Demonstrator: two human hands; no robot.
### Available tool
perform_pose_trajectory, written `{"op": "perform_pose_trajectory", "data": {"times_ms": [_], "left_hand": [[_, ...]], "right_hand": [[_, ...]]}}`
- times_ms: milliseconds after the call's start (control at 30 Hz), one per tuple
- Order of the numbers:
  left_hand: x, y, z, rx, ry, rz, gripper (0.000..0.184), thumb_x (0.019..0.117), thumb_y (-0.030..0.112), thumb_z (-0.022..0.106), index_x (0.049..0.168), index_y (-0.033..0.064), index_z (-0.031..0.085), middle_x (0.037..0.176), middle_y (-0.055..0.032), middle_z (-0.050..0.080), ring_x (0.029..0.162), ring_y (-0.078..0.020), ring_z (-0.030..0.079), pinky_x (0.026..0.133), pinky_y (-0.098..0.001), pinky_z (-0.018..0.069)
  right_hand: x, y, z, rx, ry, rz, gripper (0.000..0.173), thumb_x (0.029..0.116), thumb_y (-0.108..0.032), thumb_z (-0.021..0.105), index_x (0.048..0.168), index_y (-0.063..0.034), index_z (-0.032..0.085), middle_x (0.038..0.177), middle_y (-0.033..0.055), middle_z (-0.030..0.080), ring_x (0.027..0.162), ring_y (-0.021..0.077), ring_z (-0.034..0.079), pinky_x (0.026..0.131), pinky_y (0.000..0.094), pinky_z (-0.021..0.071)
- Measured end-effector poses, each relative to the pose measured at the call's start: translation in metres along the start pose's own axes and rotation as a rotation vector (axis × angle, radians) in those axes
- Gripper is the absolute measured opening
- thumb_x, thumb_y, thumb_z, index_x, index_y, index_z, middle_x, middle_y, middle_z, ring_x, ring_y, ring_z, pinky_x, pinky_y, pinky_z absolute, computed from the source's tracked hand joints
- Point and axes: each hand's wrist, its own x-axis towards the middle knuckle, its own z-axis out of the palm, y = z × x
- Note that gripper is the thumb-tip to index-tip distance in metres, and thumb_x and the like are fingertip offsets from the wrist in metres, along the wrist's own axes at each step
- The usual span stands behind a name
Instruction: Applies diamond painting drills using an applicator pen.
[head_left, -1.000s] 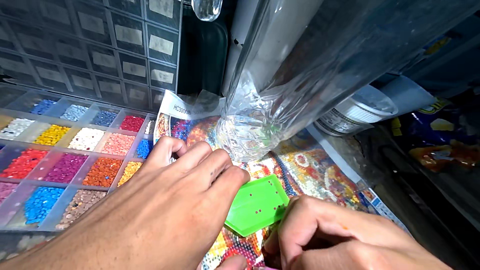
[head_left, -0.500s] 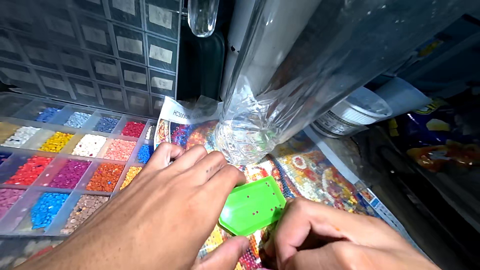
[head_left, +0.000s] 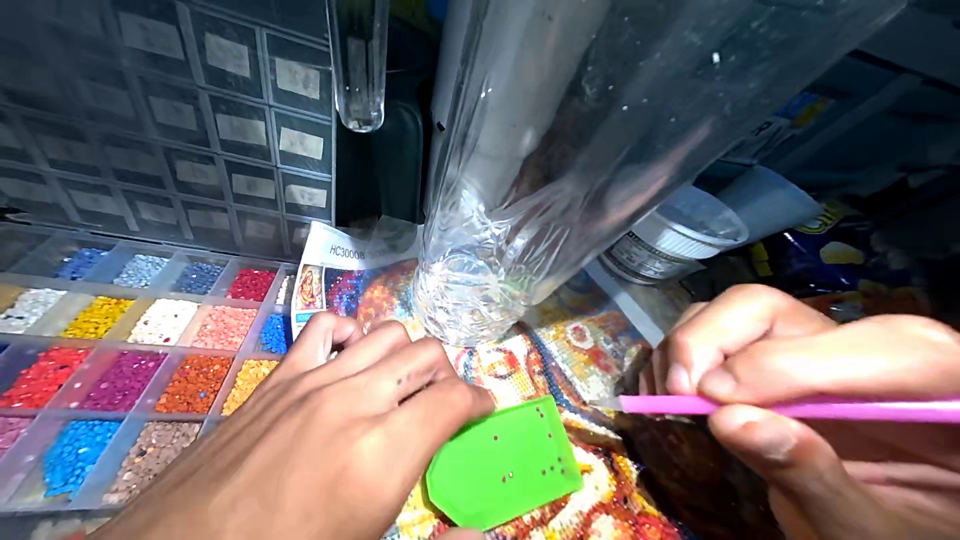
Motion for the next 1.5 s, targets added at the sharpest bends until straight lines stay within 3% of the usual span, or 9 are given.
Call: {"op": "perform_pose_trajectory", "data": {"times_ms": [433, 667, 900, 1000, 1500], "left_hand": [[-0.003, -0.001, 0.004, 0.055, 0.051, -0.075, 0.047, 0.0883, 0.063, 0.063, 0.121, 0.0309, 0.07, 0.105, 0.012, 0.067, 0.095, -0.008, 0.06, 0.086, -0.0441, 0.0412], [-0.002, 0.004, -0.002, 0.028, -0.041, -0.064, 0.046, 0.0884, 0.057, 0.064, 0.126, 0.0301, 0.068, 0.105, 0.0084, 0.068, 0.092, -0.0126, 0.06, 0.088, -0.0487, 0.0375], [-0.002, 0.002, 0.001, 0.072, -0.009, -0.078, 0.048, 0.0891, 0.061, 0.062, 0.125, 0.0298, 0.068, 0.103, 0.008, 0.067, 0.091, -0.0122, 0.06, 0.086, -0.0479, 0.0374], [-0.003, 0.002, 0.0, 0.066, -0.013, -0.067, 0.046, 0.0898, 0.057, 0.063, 0.126, 0.0292, 0.068, 0.104, 0.0079, 0.067, 0.091, -0.0129, 0.06, 0.086, -0.0478, 0.0381], [-0.003, 0.002, 0.002, 0.068, 0.002, -0.027, 0.046, 0.0887, 0.056, 0.064, 0.125, 0.0283, 0.068, 0.102, 0.0075, 0.066, 0.09, -0.0131, 0.059, 0.085, -0.0473, 0.0374]], "right_hand": [[-0.001, 0.004, -0.001, -0.058, 0.011, -0.03, 0.008, 0.098, -0.029, 0.07, 0.1, -0.0234, 0.065, 0.092, -0.0103, 0.066, 0.085, 0.0034, 0.067, 0.072, 0.0173, 0.0573], [-0.001, 0.005, -0.003, -0.077, -0.006, -0.041, 0.008, 0.0983, -0.029, 0.069, 0.099, -0.0222, 0.065, 0.092, -0.0097, 0.066, 0.086, 0.0035, 0.067, 0.072, 0.0171, 0.0572], [-0.006, 0.013, 0.009, 0.035, -0.005, -0.041, 0.009, 0.096, -0.024, 0.073, 0.094, -0.0165, 0.068, 0.087, -0.0048, 0.067, 0.082, 0.0073, 0.067, 0.071, 0.0208, 0.0579], [-0.005, 0.016, 0.01, 0.047, -0.089, -0.019, 0.005, 0.0962, -0.019, 0.072, 0.095, -0.0141, 0.069, 0.089, -0.003, 0.068, 0.086, 0.0092, 0.068, 0.075, 0.0239, 0.0599], [-0.006, 0.019, 0.012, 0.025, -0.123, 0.001, 0.004, 0.0962, -0.017, 0.071, 0.095, -0.0127, 0.07, 0.091, -0.002, 0.069, 0.085, 0.0097, 0.069, 0.073, 0.023, 0.0611]]}}
